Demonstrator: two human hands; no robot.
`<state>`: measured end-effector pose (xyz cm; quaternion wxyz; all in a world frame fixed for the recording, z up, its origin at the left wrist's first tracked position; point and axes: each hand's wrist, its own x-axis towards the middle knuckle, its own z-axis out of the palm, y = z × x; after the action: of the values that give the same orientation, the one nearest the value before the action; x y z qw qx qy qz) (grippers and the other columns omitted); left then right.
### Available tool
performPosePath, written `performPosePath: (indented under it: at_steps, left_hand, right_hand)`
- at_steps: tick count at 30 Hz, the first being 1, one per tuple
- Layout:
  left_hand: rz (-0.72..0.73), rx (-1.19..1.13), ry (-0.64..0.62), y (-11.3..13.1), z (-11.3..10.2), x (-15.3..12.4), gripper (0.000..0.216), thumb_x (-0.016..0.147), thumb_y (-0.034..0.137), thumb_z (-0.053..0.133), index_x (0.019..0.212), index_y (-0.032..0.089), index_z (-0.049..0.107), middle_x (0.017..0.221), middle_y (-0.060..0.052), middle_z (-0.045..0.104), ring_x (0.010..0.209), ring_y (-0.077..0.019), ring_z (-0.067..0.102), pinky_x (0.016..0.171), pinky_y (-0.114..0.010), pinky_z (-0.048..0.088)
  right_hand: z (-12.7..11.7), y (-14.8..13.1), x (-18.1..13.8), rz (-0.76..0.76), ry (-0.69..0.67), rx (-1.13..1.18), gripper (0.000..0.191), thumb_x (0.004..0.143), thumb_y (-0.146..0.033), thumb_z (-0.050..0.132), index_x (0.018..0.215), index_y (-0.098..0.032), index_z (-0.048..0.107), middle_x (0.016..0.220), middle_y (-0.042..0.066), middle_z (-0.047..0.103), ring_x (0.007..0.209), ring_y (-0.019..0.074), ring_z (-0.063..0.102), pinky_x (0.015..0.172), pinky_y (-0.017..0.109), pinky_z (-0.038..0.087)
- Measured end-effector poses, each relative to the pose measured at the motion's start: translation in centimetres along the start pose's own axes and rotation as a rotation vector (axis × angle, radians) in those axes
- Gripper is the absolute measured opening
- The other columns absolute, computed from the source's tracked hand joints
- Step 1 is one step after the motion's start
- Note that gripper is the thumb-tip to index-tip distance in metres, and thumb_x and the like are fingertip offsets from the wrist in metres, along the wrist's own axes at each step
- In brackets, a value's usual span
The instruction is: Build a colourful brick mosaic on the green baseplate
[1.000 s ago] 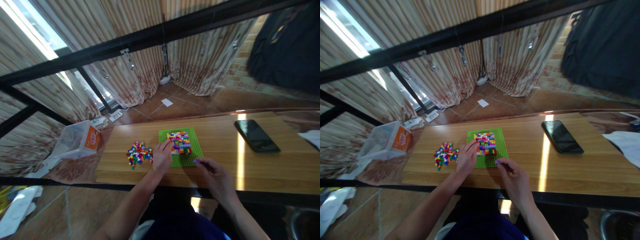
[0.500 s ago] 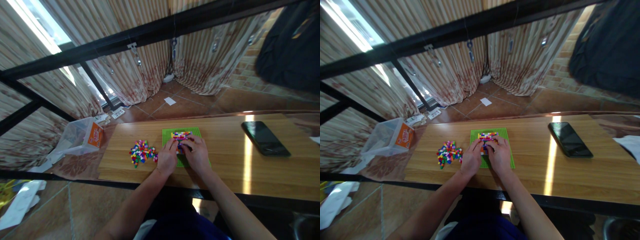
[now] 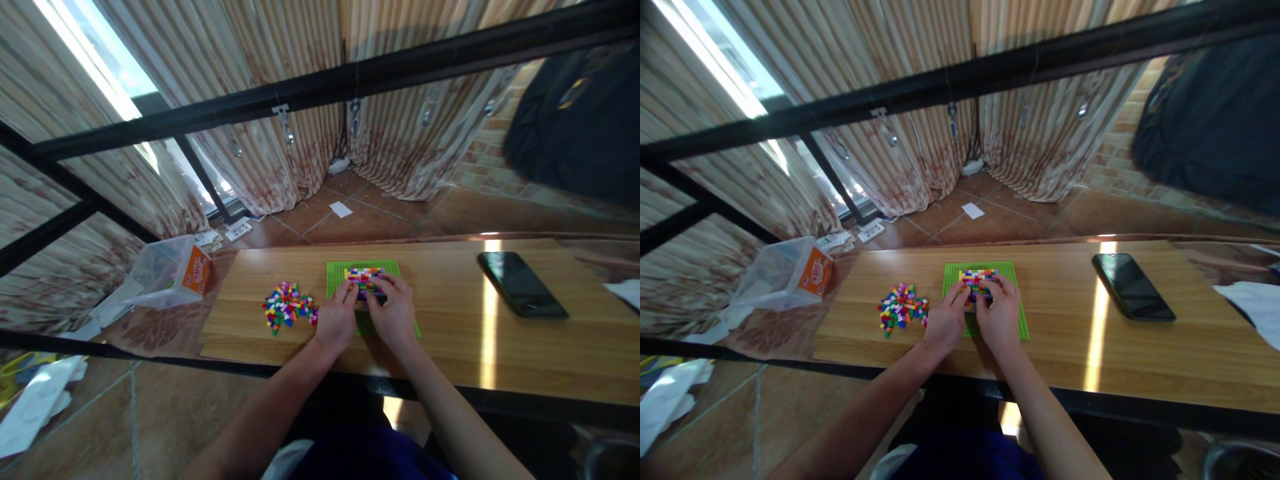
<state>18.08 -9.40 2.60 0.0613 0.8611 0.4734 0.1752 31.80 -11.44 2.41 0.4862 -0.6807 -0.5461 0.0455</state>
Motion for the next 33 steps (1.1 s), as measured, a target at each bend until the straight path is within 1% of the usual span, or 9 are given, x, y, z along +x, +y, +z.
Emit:
performPosePath:
  at_steps: [3,6,9,12,17,22,25,30,33]
  left_hand:
    - [0.001,-0.04,-0.005,0.1,-0.2,0.0,0.047,0.096,0.01,0.041,0.141,0.016,0.051,0.149,-0.015,0.053,0.128,-0.0242,0.06,0.1,-0.036,0.056]
    - [0.015,-0.117,0.009,0.1,-0.5,-0.1,0.054,0.095,0.009,0.038,0.149,0.015,0.041,0.15,-0.016,0.051,0.135,-0.0243,0.054,0.103,-0.037,0.055]
    - [-0.003,-0.202,0.053,-0.2,-0.8,-0.6,0.057,0.096,0.011,0.038,0.152,0.017,0.035,0.148,-0.015,0.053,0.134,-0.0239,0.055,0.104,-0.039,0.055]
    - [-0.037,-0.271,0.103,-0.6,-1.1,-1.7,0.054,0.096,0.014,0.04,0.15,0.019,0.038,0.143,-0.014,0.057,0.129,-0.0231,0.059,0.104,-0.038,0.055]
    - [-0.055,-0.333,0.145,-1.6,-1.7,-4.1,0.046,0.096,0.015,0.043,0.142,0.017,0.047,0.133,-0.013,0.063,0.124,-0.0218,0.062,0.103,-0.038,0.055]
    - [-0.082,-0.322,0.234,-2.8,-2.6,-5.7,0.039,0.097,0.015,0.044,0.134,0.018,0.054,0.124,-0.012,0.068,0.119,-0.0202,0.064,0.104,-0.037,0.055]
    - [-0.131,-0.292,0.291,-3.9,-3.2,-6.5,0.035,0.097,0.016,0.046,0.13,0.018,0.057,0.121,-0.012,0.069,0.115,-0.0206,0.065,0.1,-0.037,0.056]
    - [-0.179,-0.304,0.281,-5.2,-3.6,-7.8,0.031,0.094,0.014,0.05,0.124,0.018,0.06,0.116,-0.01,0.069,0.109,-0.0197,0.066,0.094,-0.035,0.058]
    - [-0.209,-0.268,0.25,-5.4,-3.6,-8.4,0.031,0.09,0.012,0.055,0.12,0.018,0.062,0.115,-0.01,0.067,0.109,-0.0209,0.065,0.095,-0.037,0.057]
  right_hand:
    - [0.0,0.1,0.2,0.039,0.027,-0.022,0.032,0.087,-0.036,0.056,0.108,-0.017,0.072,0.12,0.018,0.061,0.116,0.0296,0.053,0.102,0.051,0.044]
    - [0.6,0.2,0.4,0.079,0.012,-0.076,0.039,0.087,-0.04,0.056,0.115,-0.015,0.069,0.124,0.02,0.059,0.121,0.032,0.05,0.102,0.053,0.042]
    - [1.4,0.4,0.4,0.113,0.005,-0.07,0.039,0.087,-0.041,0.056,0.116,-0.016,0.068,0.123,0.019,0.059,0.119,0.032,0.051,0.102,0.054,0.041]
    - [1.9,0.6,0.5,0.163,0.021,-0.038,0.039,0.086,-0.042,0.057,0.114,-0.017,0.068,0.12,0.019,0.06,0.115,0.032,0.052,0.1,0.054,0.042]
    - [2.0,0.8,0.7,0.203,0.032,0.024,0.038,0.083,-0.043,0.06,0.111,-0.018,0.068,0.116,0.017,0.061,0.113,0.031,0.053,0.1,0.053,0.042]
    - [1.9,0.6,0.6,0.217,0.031,0.016,0.039,0.083,-0.044,0.061,0.112,-0.019,0.068,0.118,0.017,0.06,0.113,0.0311,0.053,0.1,0.052,0.042]
    - [1.9,0.6,0.6,0.237,0.007,0.008,0.043,0.083,-0.046,0.061,0.114,-0.017,0.068,0.119,0.018,0.06,0.113,0.032,0.053,0.099,0.053,0.042]
    - [1.5,1.2,1.0,0.234,-0.02,0.054,0.046,0.08,-0.049,0.064,0.111,-0.016,0.071,0.111,0.017,0.063,0.107,0.0308,0.057,0.098,0.054,0.044]
    - [0.4,1.7,0.8,0.2,-0.008,0.121,0.045,0.084,-0.051,0.061,0.11,-0.016,0.073,0.106,0.015,0.066,0.101,0.0274,0.06,0.095,0.05,0.048]
